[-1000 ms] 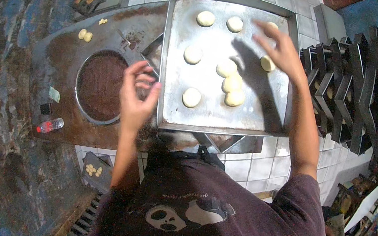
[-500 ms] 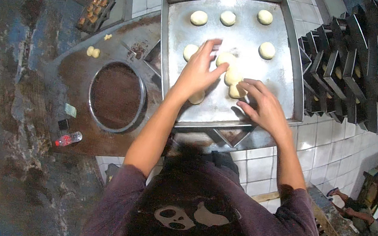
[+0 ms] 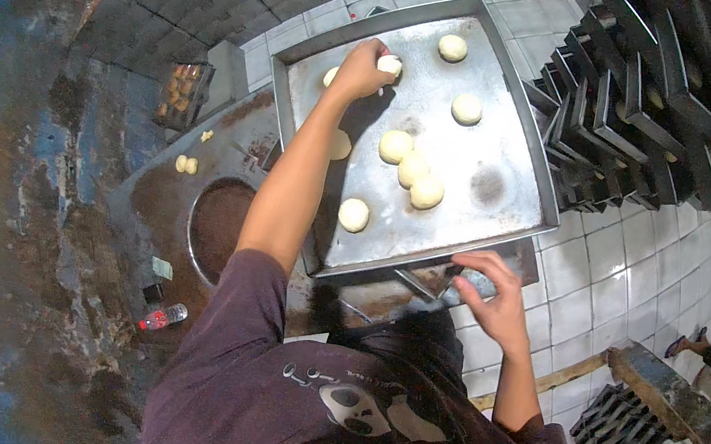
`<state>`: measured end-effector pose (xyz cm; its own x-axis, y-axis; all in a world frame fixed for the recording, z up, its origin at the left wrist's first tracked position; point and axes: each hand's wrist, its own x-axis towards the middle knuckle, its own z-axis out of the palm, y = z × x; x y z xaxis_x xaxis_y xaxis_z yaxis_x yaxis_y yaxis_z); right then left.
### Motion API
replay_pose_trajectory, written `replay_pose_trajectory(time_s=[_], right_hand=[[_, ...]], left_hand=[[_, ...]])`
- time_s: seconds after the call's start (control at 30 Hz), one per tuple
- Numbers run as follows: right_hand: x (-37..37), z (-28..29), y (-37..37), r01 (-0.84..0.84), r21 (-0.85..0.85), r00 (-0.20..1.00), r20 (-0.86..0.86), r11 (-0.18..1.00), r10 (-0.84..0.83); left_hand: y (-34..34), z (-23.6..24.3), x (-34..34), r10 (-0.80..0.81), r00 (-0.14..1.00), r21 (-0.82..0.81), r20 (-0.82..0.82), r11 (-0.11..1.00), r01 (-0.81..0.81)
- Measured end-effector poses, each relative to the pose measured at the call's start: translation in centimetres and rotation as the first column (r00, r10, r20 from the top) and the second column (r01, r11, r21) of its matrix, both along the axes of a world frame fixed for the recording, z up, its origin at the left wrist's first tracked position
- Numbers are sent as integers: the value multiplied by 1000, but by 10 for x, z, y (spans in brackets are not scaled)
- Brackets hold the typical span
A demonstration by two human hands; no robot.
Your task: The person prepares filled dough pieces by hand, taking small portions of dough, flattening them, adding dark filling from a bowl, and shaping them into rounds before placing them onto a metal tray.
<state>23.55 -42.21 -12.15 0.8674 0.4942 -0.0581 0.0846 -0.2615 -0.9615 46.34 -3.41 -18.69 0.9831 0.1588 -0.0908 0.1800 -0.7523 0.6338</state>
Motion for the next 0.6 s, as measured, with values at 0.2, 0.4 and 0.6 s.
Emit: replay_pose_trajectory(time_s=[0.2, 0.4, 0.6], right_hand=[[25, 3, 2, 159, 82, 987, 25, 984, -162], [29, 40, 43, 182, 300, 983, -28, 936, -182], [-21, 98, 40, 64, 309, 972, 196, 949, -130]], left_hand=[[-22, 62, -97, 63, 977, -660, 202, 746, 88], [-77, 130, -191, 46, 953, -840, 300, 487, 241], [-138, 134, -264, -162, 933, -844, 320, 399, 359]])
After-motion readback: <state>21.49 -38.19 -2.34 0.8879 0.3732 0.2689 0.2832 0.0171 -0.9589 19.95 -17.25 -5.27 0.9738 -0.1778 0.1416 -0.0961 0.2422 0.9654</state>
